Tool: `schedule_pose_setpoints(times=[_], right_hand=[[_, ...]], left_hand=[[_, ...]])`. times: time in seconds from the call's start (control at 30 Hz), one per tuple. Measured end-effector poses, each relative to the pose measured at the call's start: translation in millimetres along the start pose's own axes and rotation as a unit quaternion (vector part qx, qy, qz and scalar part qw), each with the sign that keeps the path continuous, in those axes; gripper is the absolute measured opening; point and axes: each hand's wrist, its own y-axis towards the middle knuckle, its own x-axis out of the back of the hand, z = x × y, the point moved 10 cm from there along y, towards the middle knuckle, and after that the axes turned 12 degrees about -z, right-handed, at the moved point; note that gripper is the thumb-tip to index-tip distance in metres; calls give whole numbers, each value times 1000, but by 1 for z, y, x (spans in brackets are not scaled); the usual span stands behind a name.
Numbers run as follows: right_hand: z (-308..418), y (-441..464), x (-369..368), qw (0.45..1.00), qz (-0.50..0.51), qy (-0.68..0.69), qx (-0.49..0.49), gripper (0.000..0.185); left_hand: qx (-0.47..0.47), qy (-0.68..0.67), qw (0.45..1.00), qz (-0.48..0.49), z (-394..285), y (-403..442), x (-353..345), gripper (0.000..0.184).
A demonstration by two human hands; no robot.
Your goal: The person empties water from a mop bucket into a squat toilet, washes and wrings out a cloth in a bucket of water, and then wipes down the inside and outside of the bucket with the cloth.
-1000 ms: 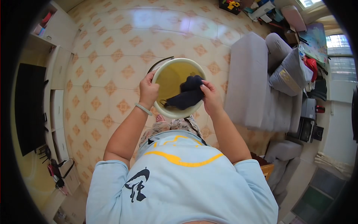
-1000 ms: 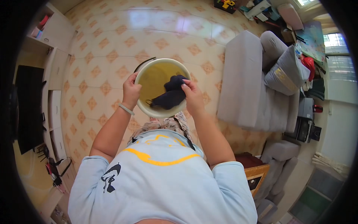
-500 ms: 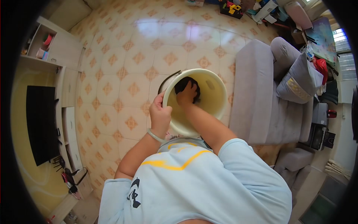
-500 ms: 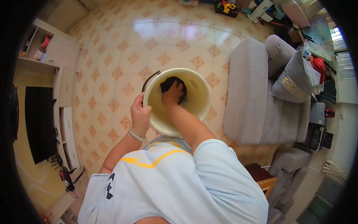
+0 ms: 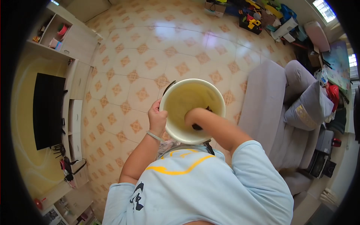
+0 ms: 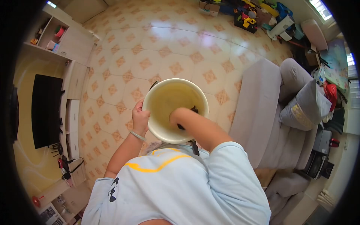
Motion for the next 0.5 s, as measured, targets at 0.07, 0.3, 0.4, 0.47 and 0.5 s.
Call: schedule_pose_setpoints(times=[0.07, 0.3, 0.4, 0.47, 0.5], right_hand=[[-15, -14, 27, 997, 19, 46, -56, 31], [47, -65, 152, 776, -496, 310, 235, 60], [98, -7, 156, 821, -555, -43, 128, 64], [86, 22, 177, 818, -568, -93, 5, 64], [74, 38, 189, 812, -569, -121, -54, 65]], left_hand=[[-1, -17, 1000, -2, 5, 18, 9, 47], [1, -5, 999, -36, -29, 58, 31, 50], [-25, 51, 997, -54, -33, 76, 24, 51], [5, 10, 999, -49, -40, 90, 29, 50], [11, -7, 999, -35, -48, 96, 30, 50]])
